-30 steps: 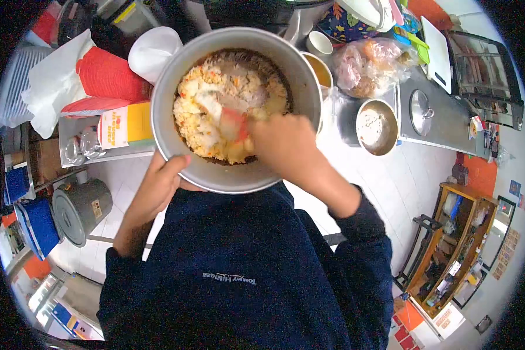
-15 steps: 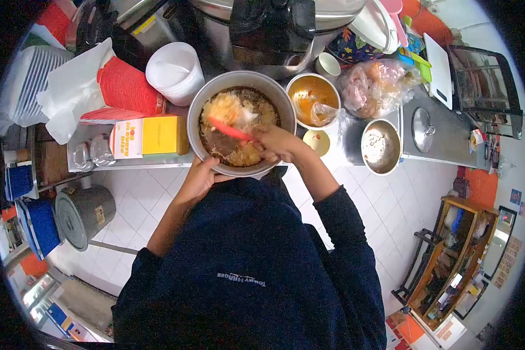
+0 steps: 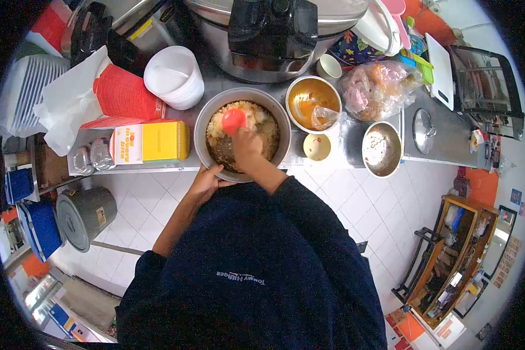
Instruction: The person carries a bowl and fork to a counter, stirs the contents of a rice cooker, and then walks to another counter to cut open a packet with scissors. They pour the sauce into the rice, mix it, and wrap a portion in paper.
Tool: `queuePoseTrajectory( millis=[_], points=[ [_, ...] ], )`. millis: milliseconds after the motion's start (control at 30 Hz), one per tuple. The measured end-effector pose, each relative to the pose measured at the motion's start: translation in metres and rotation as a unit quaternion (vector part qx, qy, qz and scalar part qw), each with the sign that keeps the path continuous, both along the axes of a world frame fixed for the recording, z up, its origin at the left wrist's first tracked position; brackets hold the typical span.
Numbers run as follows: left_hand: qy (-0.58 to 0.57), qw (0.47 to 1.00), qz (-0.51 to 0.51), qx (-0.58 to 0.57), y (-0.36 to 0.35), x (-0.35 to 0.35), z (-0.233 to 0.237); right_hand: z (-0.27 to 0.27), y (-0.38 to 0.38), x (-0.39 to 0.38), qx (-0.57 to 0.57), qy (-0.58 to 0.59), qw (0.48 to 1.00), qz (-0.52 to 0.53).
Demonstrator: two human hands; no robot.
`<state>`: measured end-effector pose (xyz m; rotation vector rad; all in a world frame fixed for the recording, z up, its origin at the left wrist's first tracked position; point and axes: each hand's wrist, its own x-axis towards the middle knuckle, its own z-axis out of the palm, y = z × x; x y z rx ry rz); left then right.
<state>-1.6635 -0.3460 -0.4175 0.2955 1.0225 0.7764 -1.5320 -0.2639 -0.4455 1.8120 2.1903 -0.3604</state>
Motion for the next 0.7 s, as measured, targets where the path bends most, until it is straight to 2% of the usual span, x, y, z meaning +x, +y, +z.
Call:
queuePoseTrajectory(
  millis=[67, 133, 233, 267, 333, 367, 433, 500, 567, 600, 633, 667, 700],
  points=[
    [-0.017, 1.0, 0.002, -0.003, 0.001, 0.002, 0.005, -0.018, -0.001, 0.001, 0.004, -0.031, 0.999, -0.019],
    [-0.007, 1.0, 0.0, -0.007, 0.001, 0.003, 0.005, -0.017, 0.015, 0.016, -0.045, -0.015, 0.993, 0.109],
    [0.014, 1.0, -0.008, -0.015, 0.005, 0.003, 0.015, 0.058, 0.039, 0.023, -0.054, 0.014, 0.994, 0.095],
    [0.025, 0.999, -0.013, -0.025, 0.005, 0.005, 0.018, 0.06, 0.034, 0.023, -0.052, 0.013, 0.994, 0.099],
    [0.017, 1.0, -0.003, -0.017, 0.005, 0.009, 0.012, 0.06, 0.012, 0.016, 0.062, 0.011, 0.978, 0.2],
    [0.009, 1.0, 0.005, -0.009, 0.006, 0.011, 0.007, 0.011, 0.002, 0.001, 0.029, 0.008, 0.996, 0.08],
    [0.006, 1.0, 0.011, 0.003, 0.011, 0.013, 0.01, -0.024, 0.006, -0.008, 0.007, -0.01, 0.998, 0.053],
    [0.056, 0.998, 0.007, 0.001, 0.015, 0.015, 0.023, -0.014, 0.013, 0.0, -0.017, -0.028, 0.999, 0.025],
    [0.273, 0.95, -0.145, 0.051, 0.017, -0.003, 0.029, 0.025, 0.028, 0.023, 0.025, 0.0, 0.994, 0.102],
    [0.442, 0.84, -0.214, 0.228, 0.013, -0.014, 0.036, 0.048, 0.034, 0.03, 0.036, 0.0, 0.995, 0.094],
    [0.488, 0.814, -0.303, 0.082, 0.022, -0.01, 0.084, 0.071, 0.031, 0.04, -0.037, -0.011, 0.993, 0.116],
    [0.521, 0.781, -0.335, 0.086, 0.026, -0.014, 0.089, 0.085, 0.025, 0.05, -0.11, -0.022, 0.984, 0.135],
    [0.499, 0.791, -0.343, 0.09, 0.042, 0.0, 0.121, 0.077, 0.017, 0.056, -0.09, -0.012, 0.986, 0.138]
  ],
)
